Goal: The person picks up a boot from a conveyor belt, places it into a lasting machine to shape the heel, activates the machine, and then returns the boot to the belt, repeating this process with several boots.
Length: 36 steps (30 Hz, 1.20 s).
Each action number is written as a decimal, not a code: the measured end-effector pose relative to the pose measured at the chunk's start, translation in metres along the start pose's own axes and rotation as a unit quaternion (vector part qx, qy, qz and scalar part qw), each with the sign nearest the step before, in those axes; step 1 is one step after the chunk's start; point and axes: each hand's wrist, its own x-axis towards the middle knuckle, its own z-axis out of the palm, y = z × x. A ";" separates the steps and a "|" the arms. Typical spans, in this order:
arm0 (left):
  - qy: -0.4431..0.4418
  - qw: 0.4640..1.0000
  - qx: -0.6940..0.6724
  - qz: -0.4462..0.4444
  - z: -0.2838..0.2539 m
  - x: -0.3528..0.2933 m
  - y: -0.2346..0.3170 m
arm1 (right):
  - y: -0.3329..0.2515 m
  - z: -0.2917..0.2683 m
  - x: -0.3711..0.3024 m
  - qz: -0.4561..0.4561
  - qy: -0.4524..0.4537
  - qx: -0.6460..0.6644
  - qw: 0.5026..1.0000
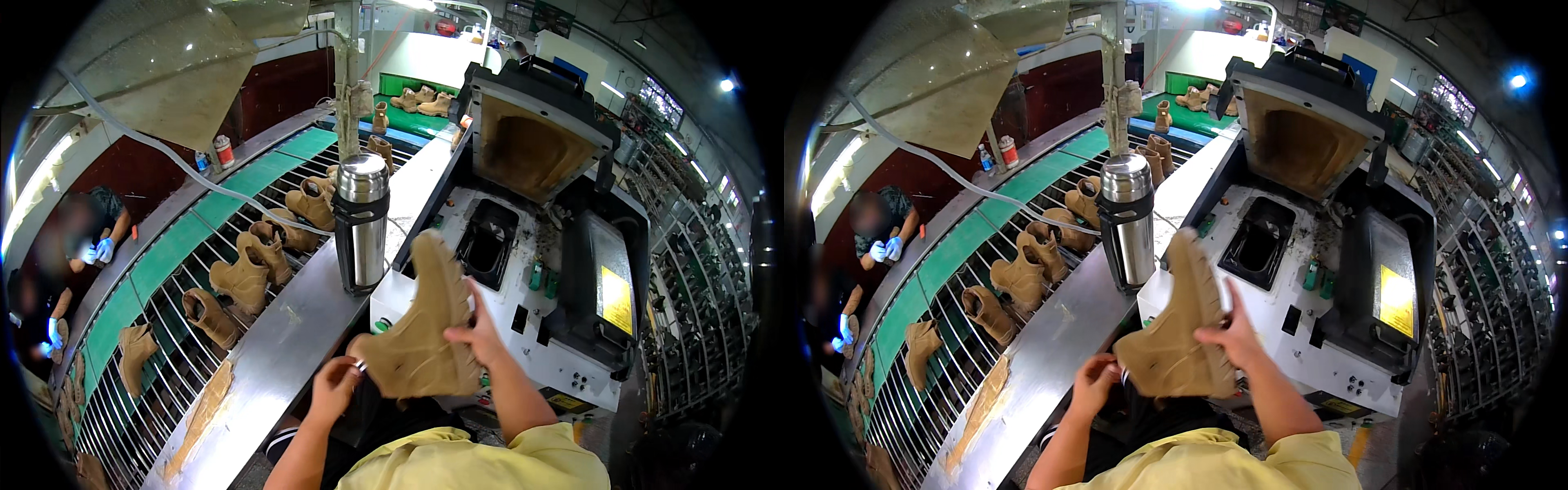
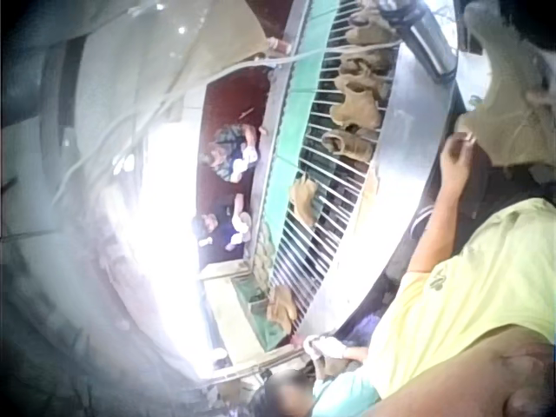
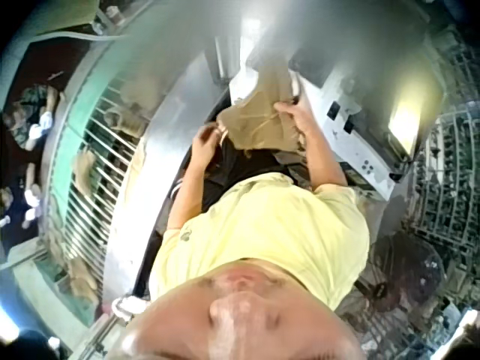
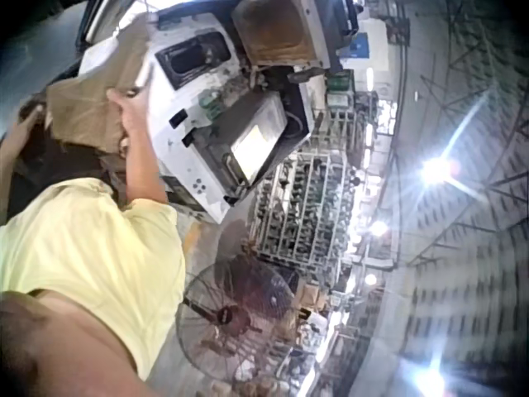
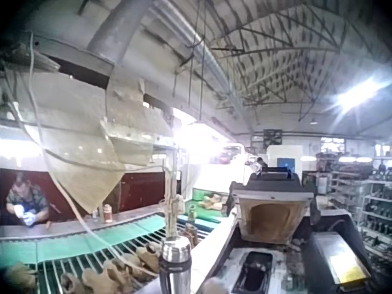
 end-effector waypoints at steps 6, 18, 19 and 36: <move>0.310 0.933 0.180 0.008 -0.133 0.010 -0.087 | -0.027 -0.116 0.100 -0.084 0.283 -0.210 0.932; 0.380 0.901 0.206 0.034 -0.183 -0.009 -0.131 | -0.003 -0.231 0.297 0.116 0.376 -0.460 0.796; 0.384 0.901 0.199 0.030 -0.186 -0.012 -0.128 | 0.007 -0.224 0.304 0.140 0.368 -0.456 0.798; 0.395 0.898 0.195 0.008 -0.147 0.014 -0.128 | 0.031 -0.119 0.199 -0.080 0.364 -0.653 0.659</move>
